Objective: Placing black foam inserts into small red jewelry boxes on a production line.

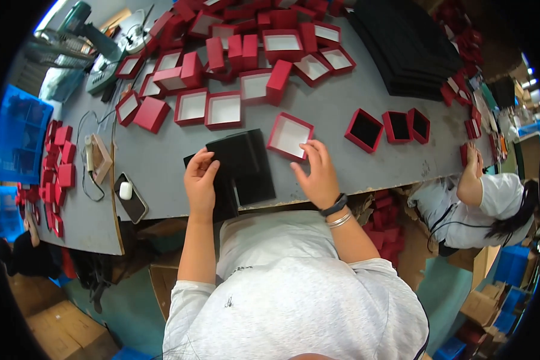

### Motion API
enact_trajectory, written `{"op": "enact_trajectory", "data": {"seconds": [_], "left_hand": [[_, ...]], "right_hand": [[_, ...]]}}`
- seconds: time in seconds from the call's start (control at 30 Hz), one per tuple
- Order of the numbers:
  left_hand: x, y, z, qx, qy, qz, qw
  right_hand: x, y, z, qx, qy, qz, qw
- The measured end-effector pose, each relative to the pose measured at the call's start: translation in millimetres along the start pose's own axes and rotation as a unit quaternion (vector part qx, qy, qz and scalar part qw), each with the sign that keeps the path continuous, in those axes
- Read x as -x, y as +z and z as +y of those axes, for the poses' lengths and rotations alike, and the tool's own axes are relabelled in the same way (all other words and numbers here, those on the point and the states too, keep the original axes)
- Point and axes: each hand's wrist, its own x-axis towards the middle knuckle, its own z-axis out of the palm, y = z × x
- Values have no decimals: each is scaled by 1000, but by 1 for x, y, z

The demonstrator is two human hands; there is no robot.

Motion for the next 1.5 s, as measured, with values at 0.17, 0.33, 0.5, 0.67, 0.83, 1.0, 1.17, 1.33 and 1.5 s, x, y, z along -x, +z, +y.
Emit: {"op": "enact_trajectory", "data": {"seconds": [0.17, 0.33, 0.5, 0.67, 0.83, 1.0, 1.17, 1.33, 1.5], "left_hand": [[15, 37, 26, -22, -1, -66, 998], [-1, 80, 31, -253, 77, -196, 944], [-43, 107, 12, -507, 192, -284, 791], [-39, 126, 2, -542, 177, -307, 762], [3, 133, -5, -568, 157, -260, 765], [28, 129, -7, -621, 222, -215, 720], [40, 123, -7, -682, 249, -224, 650], [44, 118, -11, -687, 259, -245, 633], [48, 119, -8, -697, 247, -251, 625]], "right_hand": [[3, -8, -44, -276, 91, -123, 949], [-15, 19, -16, -362, 204, 62, 908], [-36, 5, 4, -148, 287, 35, 946], [-24, 26, 25, -107, 223, 64, 967], [-6, 19, 23, 29, 104, 67, 992], [12, 2, 17, 92, 65, 15, 994], [27, -16, 11, 205, -14, -85, 975], [40, -38, 9, 204, -59, -161, 964], [42, -45, 7, 229, -93, -185, 951]]}}
